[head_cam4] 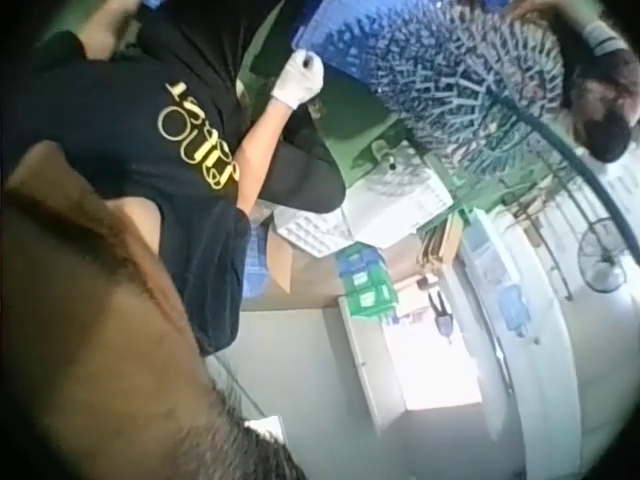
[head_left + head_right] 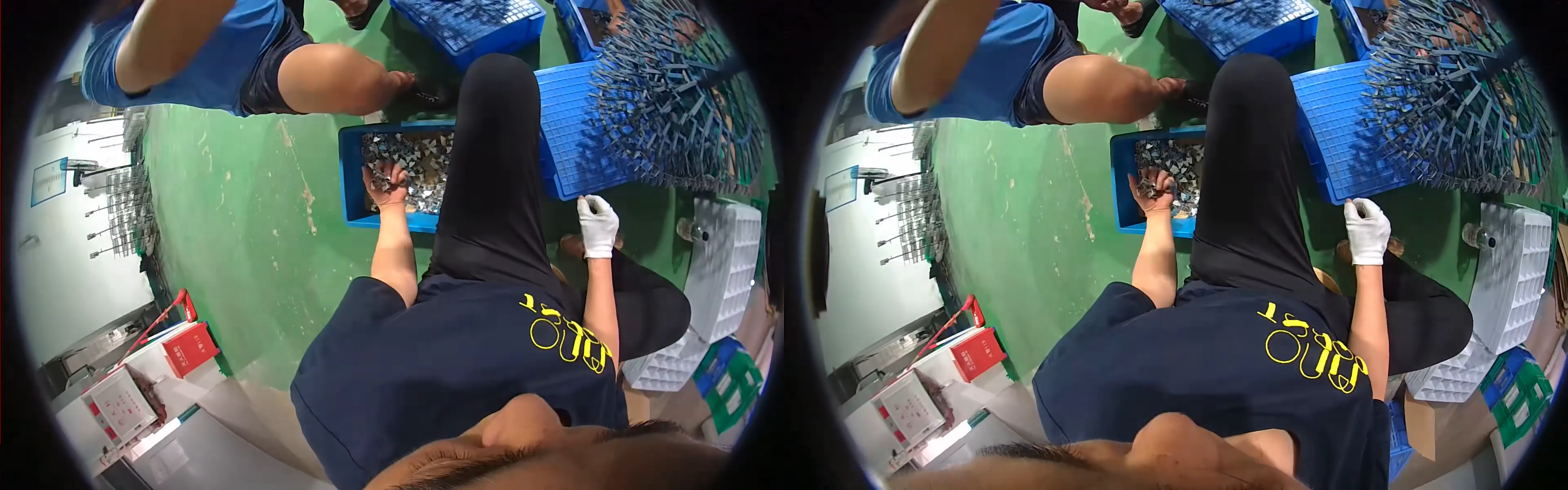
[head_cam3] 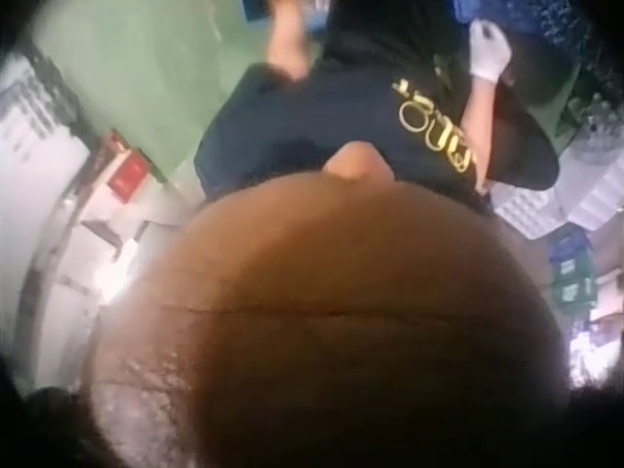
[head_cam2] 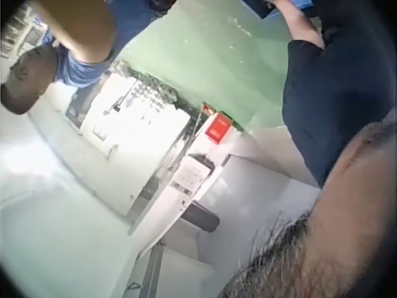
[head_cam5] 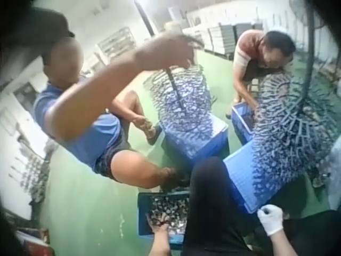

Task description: Assembling small metal components onto a rotating blue industrial rack.

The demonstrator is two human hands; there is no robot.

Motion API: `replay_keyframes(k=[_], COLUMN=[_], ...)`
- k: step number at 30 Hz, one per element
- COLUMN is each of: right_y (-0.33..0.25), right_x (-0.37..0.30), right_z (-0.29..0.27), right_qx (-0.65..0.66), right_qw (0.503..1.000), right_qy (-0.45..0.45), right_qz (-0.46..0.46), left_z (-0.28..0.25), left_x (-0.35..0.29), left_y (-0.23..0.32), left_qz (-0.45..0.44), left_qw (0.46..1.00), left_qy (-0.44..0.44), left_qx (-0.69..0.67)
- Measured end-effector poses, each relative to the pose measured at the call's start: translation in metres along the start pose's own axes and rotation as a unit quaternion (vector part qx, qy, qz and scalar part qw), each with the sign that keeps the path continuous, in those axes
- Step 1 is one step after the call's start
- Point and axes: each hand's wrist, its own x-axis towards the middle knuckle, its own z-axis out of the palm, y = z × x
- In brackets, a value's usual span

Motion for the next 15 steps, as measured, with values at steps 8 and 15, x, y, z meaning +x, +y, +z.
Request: replay_keyframes(k=[8,15], right_y=[-0.009,-0.039], right_x=[0.000,0.006], right_z=[0.000,-0.020], right_qx=[0.056,0.223], right_qw=[0.998,0.971], right_qy=[0.031,0.085], right_qz=[0.023,0.023], left_z=[0.030,0.138], left_x=[0.015,0.034], left_y=[0.008,-0.001], left_qz=[0.074,0.055], left_qw=[0.992,0.985], left_qy=[0.042,0.149], left_qx=[-0.095,-0.060])
